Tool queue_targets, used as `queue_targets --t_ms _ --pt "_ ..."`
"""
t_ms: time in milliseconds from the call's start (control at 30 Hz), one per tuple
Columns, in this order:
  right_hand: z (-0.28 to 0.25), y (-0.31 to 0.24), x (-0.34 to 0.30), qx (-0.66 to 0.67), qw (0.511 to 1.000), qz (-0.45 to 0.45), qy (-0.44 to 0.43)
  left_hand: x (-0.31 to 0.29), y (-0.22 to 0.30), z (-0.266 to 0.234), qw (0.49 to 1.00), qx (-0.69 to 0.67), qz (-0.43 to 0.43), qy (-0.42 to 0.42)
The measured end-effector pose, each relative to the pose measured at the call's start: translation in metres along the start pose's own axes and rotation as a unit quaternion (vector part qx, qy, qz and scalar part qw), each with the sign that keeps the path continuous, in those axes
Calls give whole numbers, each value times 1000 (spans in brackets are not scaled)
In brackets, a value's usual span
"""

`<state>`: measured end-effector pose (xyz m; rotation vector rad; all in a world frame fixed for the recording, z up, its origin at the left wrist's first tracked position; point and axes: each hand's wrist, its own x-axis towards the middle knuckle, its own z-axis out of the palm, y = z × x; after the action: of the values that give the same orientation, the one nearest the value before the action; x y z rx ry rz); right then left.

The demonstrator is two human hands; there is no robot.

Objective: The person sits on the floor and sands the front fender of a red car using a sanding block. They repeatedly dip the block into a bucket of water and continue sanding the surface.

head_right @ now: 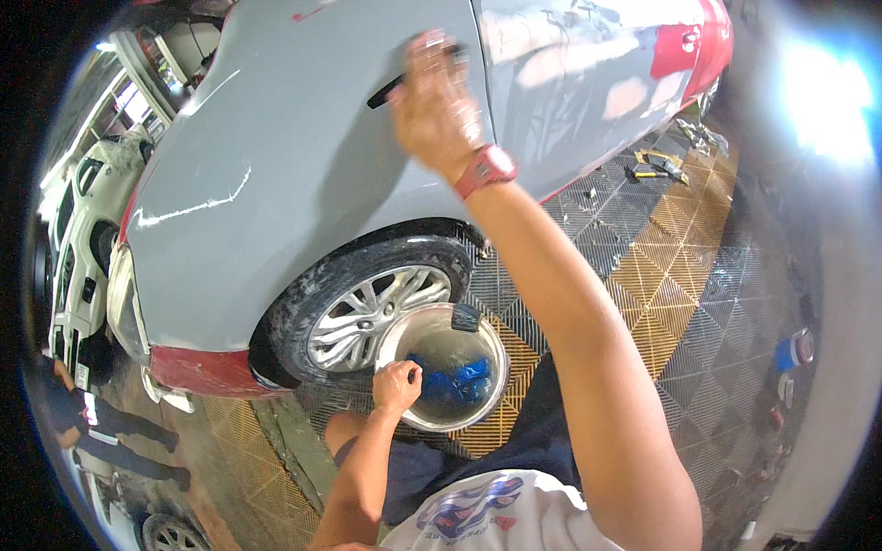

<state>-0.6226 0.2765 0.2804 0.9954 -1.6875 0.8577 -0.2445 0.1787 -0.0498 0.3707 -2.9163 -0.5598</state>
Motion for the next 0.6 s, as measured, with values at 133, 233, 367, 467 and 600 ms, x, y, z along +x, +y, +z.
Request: queue_targets --t_ms 133,233,367,467,600 --pt "1 30 -2 6 991 120 65 14 8 7 1000 -17 16 14" --pt "15 -76 -81 63 993 92 -34 -2 -8 9 1000 8 11 20" --pt "-4 -48 -79 90 988 96 -75 4 -1 3 1000 -1 8 15" --pt "-5 4 -22 18 984 176 -12 13 5 3 1000 1 16 23" --pt "19 -94 -83 62 988 140 -31 5 -3 8 1000 4 -5 5"
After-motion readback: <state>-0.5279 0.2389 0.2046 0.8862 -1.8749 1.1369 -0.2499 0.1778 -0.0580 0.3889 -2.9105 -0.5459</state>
